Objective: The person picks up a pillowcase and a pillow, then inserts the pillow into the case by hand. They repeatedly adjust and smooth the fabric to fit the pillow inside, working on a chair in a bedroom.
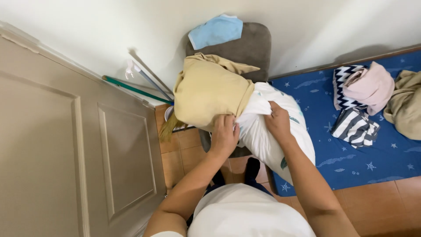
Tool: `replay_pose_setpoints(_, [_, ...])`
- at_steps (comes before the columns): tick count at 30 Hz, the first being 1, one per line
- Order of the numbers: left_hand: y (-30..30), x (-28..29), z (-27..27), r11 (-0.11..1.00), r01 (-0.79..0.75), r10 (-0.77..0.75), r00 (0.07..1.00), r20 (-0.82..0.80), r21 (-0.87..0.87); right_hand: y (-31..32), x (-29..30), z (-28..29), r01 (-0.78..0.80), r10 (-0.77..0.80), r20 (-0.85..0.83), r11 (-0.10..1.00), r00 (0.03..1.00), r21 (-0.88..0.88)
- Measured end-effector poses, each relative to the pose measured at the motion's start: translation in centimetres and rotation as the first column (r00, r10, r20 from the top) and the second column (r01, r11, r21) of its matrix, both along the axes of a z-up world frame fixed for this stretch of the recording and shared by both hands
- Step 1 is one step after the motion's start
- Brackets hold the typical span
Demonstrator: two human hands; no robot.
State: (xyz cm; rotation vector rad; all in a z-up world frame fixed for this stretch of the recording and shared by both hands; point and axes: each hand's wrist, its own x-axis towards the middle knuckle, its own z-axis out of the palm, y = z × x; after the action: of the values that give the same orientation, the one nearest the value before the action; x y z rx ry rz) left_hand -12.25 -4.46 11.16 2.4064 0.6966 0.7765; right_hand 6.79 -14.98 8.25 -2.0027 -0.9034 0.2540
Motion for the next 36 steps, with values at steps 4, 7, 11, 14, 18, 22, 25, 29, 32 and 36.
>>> replay_pose_setpoints(4, [1.3,-2.0,1.1,0.999,-0.018,0.018,1.0,0.002,0.034,0.4,0.8,2.5,-0.017,0.015,-0.043,0.999,0.999,-0.042])
replay_pose_setpoints(7, [2.4,-2.4,-0.1,0.997,-0.063,0.063,0.998,0.01,0.049,0.6,1.4,0.7,-0.075,0.068,-0.11,0.995,0.992,-0.058])
replay_pose_setpoints(11, [3.1,-0.7,-0.3,0.989,-0.006,0.002,1.0,-0.029,-0.149,0.7,2.0,-3.8,-0.113,0.128,0.109,0.984,0.986,-0.136])
replay_pose_setpoints(14, [3.0,1.2,-2.0,0.959,0.075,-0.079,0.997,-0.005,-0.274,-0.5,1.4,-3.6,-0.003,0.104,0.37,0.965,0.923,-0.263])
replay_pose_setpoints(18, [2.7,3.9,-6.4,0.971,0.065,-0.067,0.998,-0.002,-0.231,-2.8,1.1,-1.1,0.033,-0.023,0.025,0.873,0.999,-0.486])
replay_pose_setpoints(22, [2.0,5.5,-7.2,0.961,0.02,-0.055,0.991,-0.119,-0.276,-4.7,-1.4,3.1,-0.054,-0.098,-0.297,0.884,0.95,-0.463])
replay_pose_setpoints(25, [0.9,6.5,-7.8,0.949,0.037,-0.078,0.99,-0.121,-0.313,-5.7,-0.8,-3.7,-0.134,0.155,0.154,0.981,0.976,-0.137])
replay_pose_setpoints(29, [-0.3,7.4,-7.6,0.945,0.036,-0.079,0.989,-0.121,-0.326,-5.2,-0.1,-5.7,0.019,-0.09,-0.373,0.981,0.924,-0.191])
replay_pose_setpoints(32, [0.6,7.9,-7.3,0.955,-0.003,-0.031,0.994,-0.109,-0.298,-4.0,1.6,-6.1,0.128,-0.044,-0.736,0.99,0.676,0.059])
replay_pose_setpoints(36, [1.1,8.0,-4.6,0.963,-0.065,0.053,0.997,-0.051,-0.262,-0.9,1.1,-3.8,0.219,0.368,-0.87,0.866,0.329,0.45])
